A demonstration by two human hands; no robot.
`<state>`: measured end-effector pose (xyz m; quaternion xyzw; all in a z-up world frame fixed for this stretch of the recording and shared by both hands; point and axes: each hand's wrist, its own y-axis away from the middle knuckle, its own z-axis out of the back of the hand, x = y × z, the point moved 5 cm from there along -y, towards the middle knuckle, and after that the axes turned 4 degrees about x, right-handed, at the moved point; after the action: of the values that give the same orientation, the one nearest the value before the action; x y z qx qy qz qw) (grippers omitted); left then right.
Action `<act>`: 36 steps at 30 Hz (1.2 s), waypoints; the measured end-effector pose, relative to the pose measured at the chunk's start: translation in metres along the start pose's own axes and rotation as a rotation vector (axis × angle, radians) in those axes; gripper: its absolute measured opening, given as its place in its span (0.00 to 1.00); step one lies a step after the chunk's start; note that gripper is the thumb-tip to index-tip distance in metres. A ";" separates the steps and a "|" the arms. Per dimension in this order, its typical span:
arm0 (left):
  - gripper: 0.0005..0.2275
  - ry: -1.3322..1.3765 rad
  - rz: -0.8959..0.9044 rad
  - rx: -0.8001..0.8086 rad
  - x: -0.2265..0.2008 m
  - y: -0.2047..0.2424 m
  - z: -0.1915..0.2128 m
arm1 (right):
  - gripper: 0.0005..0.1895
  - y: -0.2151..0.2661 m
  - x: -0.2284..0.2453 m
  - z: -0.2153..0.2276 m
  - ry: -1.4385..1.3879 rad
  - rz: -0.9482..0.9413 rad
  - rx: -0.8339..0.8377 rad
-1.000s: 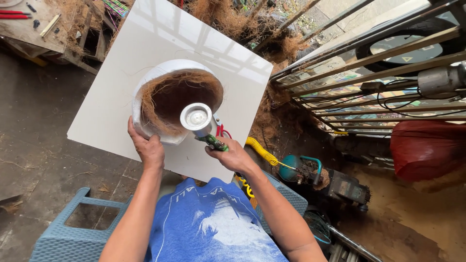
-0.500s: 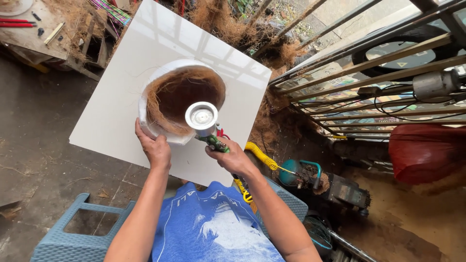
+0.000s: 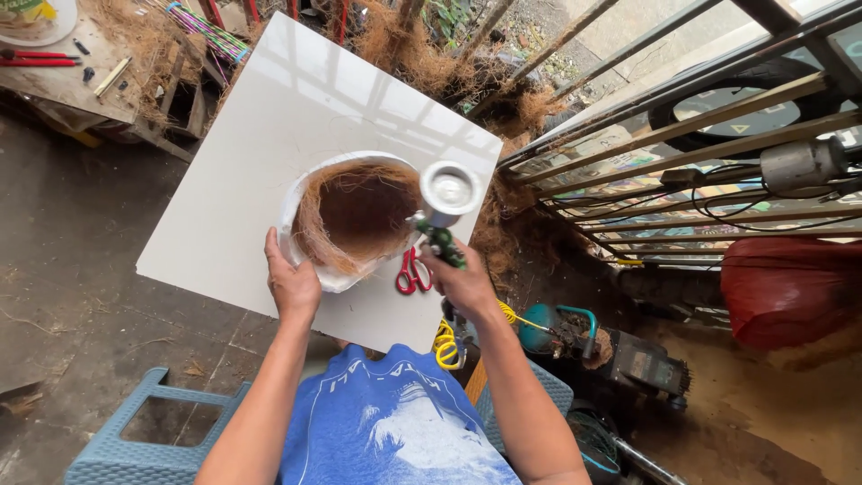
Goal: The person sits on the floor and arranges coconut fiber inside a white bucket, pulling strands from a nearby basket to fill gaps. They then move to a table and use a spray gun to apply a coating to the fiber lining.
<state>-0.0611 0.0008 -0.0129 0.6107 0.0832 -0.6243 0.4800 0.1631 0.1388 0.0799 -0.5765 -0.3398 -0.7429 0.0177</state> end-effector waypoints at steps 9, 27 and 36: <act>0.36 -0.050 0.052 -0.003 -0.005 -0.013 -0.007 | 0.11 0.013 -0.006 0.067 -0.084 0.061 -0.301; 0.35 -0.085 -0.217 0.108 -0.057 -0.003 -0.035 | 0.13 -0.006 -0.025 0.041 0.256 -0.139 -0.149; 0.36 -0.064 -0.166 0.128 -0.058 -0.001 -0.035 | 0.08 0.013 0.028 0.003 0.271 -0.127 -0.028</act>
<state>-0.0499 0.0545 0.0273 0.6109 0.0783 -0.6850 0.3890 0.1616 0.1404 0.1114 -0.4486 -0.3598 -0.8181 0.0083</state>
